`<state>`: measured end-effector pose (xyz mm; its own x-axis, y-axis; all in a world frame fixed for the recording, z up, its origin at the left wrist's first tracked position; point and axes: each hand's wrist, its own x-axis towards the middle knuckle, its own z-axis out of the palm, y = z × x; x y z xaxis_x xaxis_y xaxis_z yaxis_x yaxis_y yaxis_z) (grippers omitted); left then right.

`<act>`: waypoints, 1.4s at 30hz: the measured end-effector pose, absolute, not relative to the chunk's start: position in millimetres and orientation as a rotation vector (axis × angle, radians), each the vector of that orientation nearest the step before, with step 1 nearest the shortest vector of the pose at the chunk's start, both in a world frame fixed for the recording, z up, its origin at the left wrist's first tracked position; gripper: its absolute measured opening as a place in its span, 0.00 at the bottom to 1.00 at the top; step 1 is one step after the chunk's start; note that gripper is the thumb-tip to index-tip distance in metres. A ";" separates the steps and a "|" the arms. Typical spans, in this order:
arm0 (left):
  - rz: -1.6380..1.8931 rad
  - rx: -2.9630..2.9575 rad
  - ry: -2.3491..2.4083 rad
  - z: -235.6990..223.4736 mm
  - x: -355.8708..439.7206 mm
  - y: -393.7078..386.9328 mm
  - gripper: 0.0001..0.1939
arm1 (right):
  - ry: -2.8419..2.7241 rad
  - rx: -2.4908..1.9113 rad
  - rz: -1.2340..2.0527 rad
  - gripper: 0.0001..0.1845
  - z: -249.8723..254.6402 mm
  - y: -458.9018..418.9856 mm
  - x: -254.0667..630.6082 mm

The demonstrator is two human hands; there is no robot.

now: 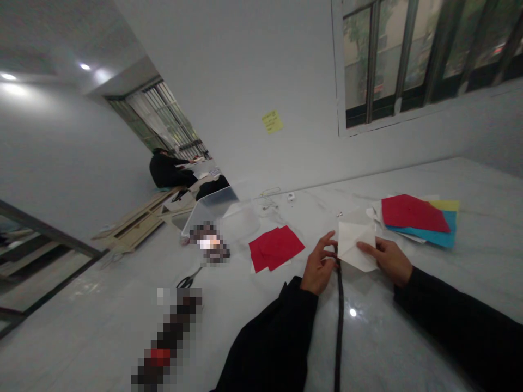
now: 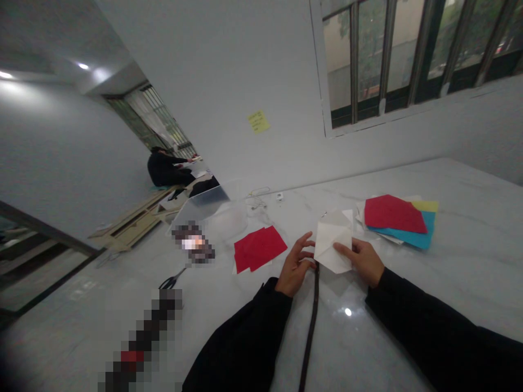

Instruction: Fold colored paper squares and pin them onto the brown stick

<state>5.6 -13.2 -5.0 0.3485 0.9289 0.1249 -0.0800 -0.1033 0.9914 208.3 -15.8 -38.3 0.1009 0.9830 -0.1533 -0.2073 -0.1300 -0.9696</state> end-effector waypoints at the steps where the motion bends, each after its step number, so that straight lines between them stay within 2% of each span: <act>1: 1.043 1.476 0.838 -2.8 5.9 -15.8 0.33 | -0.891 -1.208 1.304 0.18 -39.4 -15.2 208.2; 3: 1.044 1.632 0.835 1.2 7.0 -20.4 0.29 | -0.879 -1.207 1.283 0.19 -40.0 -15.2 207.5; 7: 1.119 1.778 0.902 4.8 8.2 -21.2 0.09 | -1.070 -1.192 1.268 0.20 -34.5 -20.4 203.3; 9: 1.178 1.741 0.965 2.9 7.8 -17.8 0.05 | -1.227 -1.158 1.295 0.20 -30.8 -24.4 200.4; 14: 1.171 1.545 1.029 -3.8 7.1 -13.8 0.09 | -1.239 -1.142 1.364 0.20 -29.4 -26.2 199.3; 19: 1.146 1.502 0.920 1.8 5.0 -14.4 0.29 | -0.881 -1.184 1.354 0.17 -37.9 -17.3 207.9; 23: 1.501 1.608 1.233 5.0 -22.7 10.8 0.24 | -0.829 -1.148 1.387 0.16 -41.4 -15.5 210.7; 27: 1.980 1.226 1.880 2.7 -94.8 47.7 0.25 | -0.837 -1.160 1.381 0.15 -38.0 -17.9 210.3; 31: 2.033 0.824 2.352 1.8 -173.1 64.7 0.28 | -0.843 -1.199 1.384 0.13 -36.1 -19.4 210.5; 34: 1.921 0.590 2.419 3.0 -204.7 69.9 0.26 | -0.850 -1.205 1.393 0.12 -37.0 -19.5 210.6; 38: 1.863 0.621 2.390 5.6 -215.4 77.0 0.25 | -0.877 -1.214 1.387 0.13 -37.4 -19.9 210.6; 42: 1.903 0.879 2.371 14.7 -216.4 77.0 0.29 | -0.901 -1.209 1.395 0.14 -36.9 -20.4 211.0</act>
